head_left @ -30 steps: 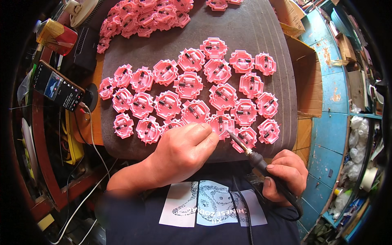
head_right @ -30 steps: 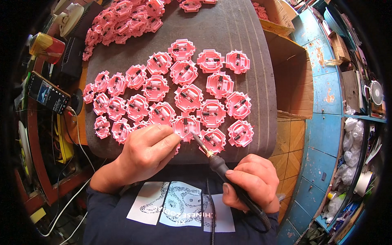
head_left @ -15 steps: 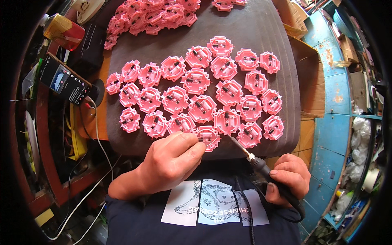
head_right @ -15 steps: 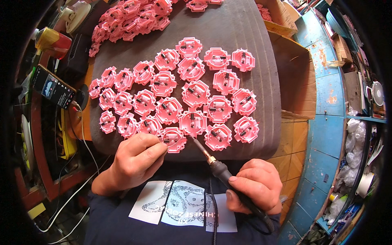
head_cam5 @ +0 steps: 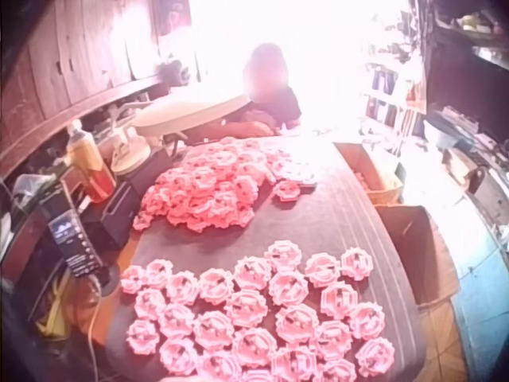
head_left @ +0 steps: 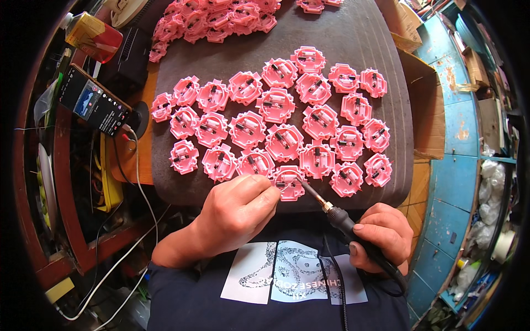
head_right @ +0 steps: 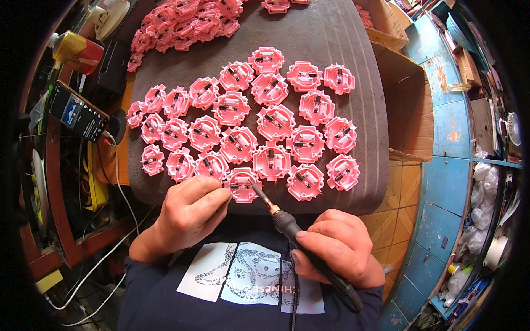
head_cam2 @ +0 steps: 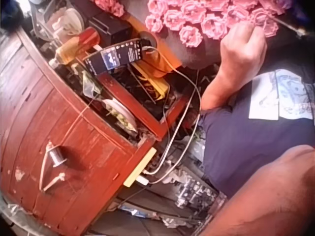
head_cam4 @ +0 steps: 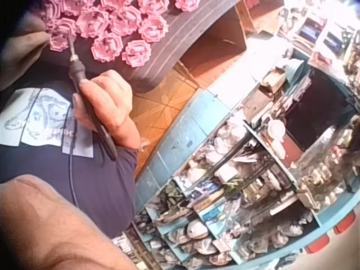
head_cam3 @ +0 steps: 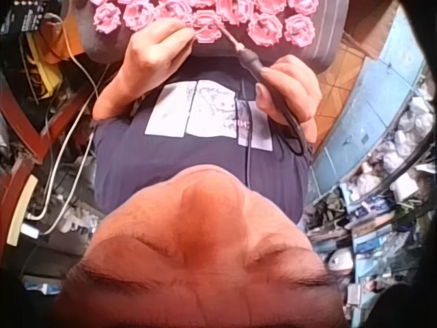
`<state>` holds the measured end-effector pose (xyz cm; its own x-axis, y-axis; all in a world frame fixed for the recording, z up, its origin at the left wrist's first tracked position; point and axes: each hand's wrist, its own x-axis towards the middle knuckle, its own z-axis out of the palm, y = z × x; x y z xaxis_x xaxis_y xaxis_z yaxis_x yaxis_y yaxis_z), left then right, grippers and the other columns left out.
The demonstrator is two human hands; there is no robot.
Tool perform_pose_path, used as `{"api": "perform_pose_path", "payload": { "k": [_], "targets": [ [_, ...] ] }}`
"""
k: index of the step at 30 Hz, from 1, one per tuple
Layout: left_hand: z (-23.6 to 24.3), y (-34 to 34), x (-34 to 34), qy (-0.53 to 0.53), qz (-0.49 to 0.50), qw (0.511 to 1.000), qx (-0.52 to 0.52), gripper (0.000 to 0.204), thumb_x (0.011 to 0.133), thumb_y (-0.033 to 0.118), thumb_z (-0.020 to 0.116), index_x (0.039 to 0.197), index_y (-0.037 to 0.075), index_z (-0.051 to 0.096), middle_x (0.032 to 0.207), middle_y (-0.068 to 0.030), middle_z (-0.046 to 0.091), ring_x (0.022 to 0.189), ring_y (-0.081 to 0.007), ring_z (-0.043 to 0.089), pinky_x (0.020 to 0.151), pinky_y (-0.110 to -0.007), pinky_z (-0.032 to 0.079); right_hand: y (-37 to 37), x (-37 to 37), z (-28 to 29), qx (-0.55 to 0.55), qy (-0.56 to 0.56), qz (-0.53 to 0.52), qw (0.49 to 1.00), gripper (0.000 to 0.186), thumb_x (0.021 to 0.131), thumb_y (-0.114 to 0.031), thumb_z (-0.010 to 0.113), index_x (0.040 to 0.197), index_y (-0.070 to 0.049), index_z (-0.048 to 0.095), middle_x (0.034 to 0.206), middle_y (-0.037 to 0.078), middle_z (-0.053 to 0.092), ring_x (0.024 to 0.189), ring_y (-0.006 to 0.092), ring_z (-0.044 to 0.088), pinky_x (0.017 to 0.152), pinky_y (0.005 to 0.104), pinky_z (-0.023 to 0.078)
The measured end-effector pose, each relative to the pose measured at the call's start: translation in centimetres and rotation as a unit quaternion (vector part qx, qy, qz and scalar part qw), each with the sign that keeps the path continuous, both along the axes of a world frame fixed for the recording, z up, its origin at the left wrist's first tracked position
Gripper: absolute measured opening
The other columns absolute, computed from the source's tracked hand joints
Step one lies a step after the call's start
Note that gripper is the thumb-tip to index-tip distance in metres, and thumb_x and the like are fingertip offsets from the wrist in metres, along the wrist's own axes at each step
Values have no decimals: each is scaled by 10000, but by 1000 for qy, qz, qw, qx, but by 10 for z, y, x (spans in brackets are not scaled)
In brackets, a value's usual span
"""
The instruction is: The person uses a soldering iron to attach small metal pieces to pink plastic components on a workbench. They handle each component individually, applying heat and solder to specific points while arranging the finished items on the table.
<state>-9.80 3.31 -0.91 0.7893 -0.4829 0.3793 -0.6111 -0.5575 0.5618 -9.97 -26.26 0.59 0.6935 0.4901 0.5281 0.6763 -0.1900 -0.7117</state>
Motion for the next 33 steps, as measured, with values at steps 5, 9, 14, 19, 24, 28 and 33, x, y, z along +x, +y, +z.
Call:
{"api": "perform_pose_path", "payload": {
  "k": [5,9,14,19,24,28,33],
  "targets": [
    [0,-1,1,-1,3,1000,2,222,776,-46,780,975,-22,684,920,-123,646,744,-283,679,632,-380,564,2,1,-3,-2,-5,2,1000,324,805,-49,825,1086,40,690,790,138,644,576,245,621,499,356,515],
    [-2,0,1,11,4,1000,2,273,777,-62,806,1021,-2,699,918,-118,655,750,-293,686,629,-385,559,3,1,-4,3,-5,4,1000,313,811,-55,822,1078,44,691,785,139,642,572,243,620,495,353,512],
    [-4,-1,3,5,6,1000,2,265,775,-54,809,1010,0,700,918,-117,657,751,-289,690,628,-385,559,5,1,-5,2,-18,1,1000,305,822,-72,825,1063,53,687,764,137,639,561,239,616,488,348,507],
    [-3,1,2,-9,11,1000,-7,238,787,-48,793,999,-15,689,906,-116,644,757,-286,683,635,-382,562,5,-1,-4,3,-19,-10,1000,305,833,-87,828,1067,45,685,757,128,639,562,235,619,486,344,504],
    [-4,6,-6,-1,29,999,-30,266,786,-63,800,1026,-23,692,923,-124,650,764,-289,685,638,-382,568,5,-4,0,4,-15,-25,1000,307,837,-93,829,1078,33,687,753,117,638,569,233,625,487,341,504],
    [-7,9,-8,-13,31,999,-43,307,781,-91,808,1055,-11,695,908,-121,653,735,-288,674,628,-376,556,8,-4,1,0,-13,-14,1000,310,834,-84,831,1082,36,688,769,121,642,573,235,628,489,342,505],
    [-9,11,-6,-9,22,999,-35,299,781,-95,800,1048,-17,693,908,-123,652,732,-287,674,621,-378,552,15,-2,4,-15,-18,-1,1000,313,827,-62,831,1087,42,689,792,133,649,574,240,632,488,344,505]
  ]
}}
